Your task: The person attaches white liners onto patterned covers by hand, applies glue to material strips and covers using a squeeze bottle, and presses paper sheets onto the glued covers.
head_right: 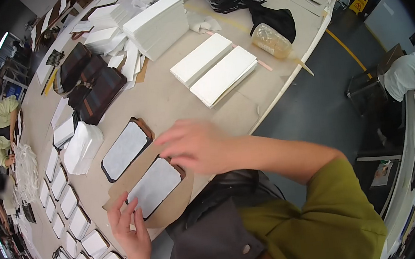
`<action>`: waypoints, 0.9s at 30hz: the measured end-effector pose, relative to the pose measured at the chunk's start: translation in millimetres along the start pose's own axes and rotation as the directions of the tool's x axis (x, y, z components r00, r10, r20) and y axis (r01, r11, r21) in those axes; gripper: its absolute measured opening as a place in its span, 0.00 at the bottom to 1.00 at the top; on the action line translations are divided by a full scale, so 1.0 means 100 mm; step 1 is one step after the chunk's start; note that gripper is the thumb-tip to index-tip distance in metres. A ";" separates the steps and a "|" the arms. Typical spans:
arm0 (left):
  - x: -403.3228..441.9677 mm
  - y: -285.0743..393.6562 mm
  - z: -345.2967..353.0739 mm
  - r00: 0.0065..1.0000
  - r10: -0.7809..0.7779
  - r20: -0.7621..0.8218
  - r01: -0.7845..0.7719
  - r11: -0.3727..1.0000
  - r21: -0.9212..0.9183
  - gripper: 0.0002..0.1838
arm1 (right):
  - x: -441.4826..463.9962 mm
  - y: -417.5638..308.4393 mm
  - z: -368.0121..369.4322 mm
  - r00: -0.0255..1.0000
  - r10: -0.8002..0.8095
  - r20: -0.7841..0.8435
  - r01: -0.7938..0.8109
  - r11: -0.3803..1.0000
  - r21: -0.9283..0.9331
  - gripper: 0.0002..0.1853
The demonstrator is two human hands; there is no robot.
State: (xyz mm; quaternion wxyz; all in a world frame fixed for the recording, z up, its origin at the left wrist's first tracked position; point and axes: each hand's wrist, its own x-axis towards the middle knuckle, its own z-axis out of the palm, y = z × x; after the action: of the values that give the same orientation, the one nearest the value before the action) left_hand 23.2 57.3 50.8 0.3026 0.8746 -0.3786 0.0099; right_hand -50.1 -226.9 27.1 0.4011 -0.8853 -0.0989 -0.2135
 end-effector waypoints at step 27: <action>2.02 1.46 1.26 0.905 0.300 0.301 -0.326 0.945 0.038 0.33 | -0.81 0.69 -1.05 0.672 0.450 -0.588 -0.411 0.887 0.209 0.25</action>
State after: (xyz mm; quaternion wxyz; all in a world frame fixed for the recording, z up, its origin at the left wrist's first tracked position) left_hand 42.9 -220.3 74.4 0.1997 0.8066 -0.5537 -0.0540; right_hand -129.9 -352.2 5.4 0.4755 -0.7502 0.2441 -0.3893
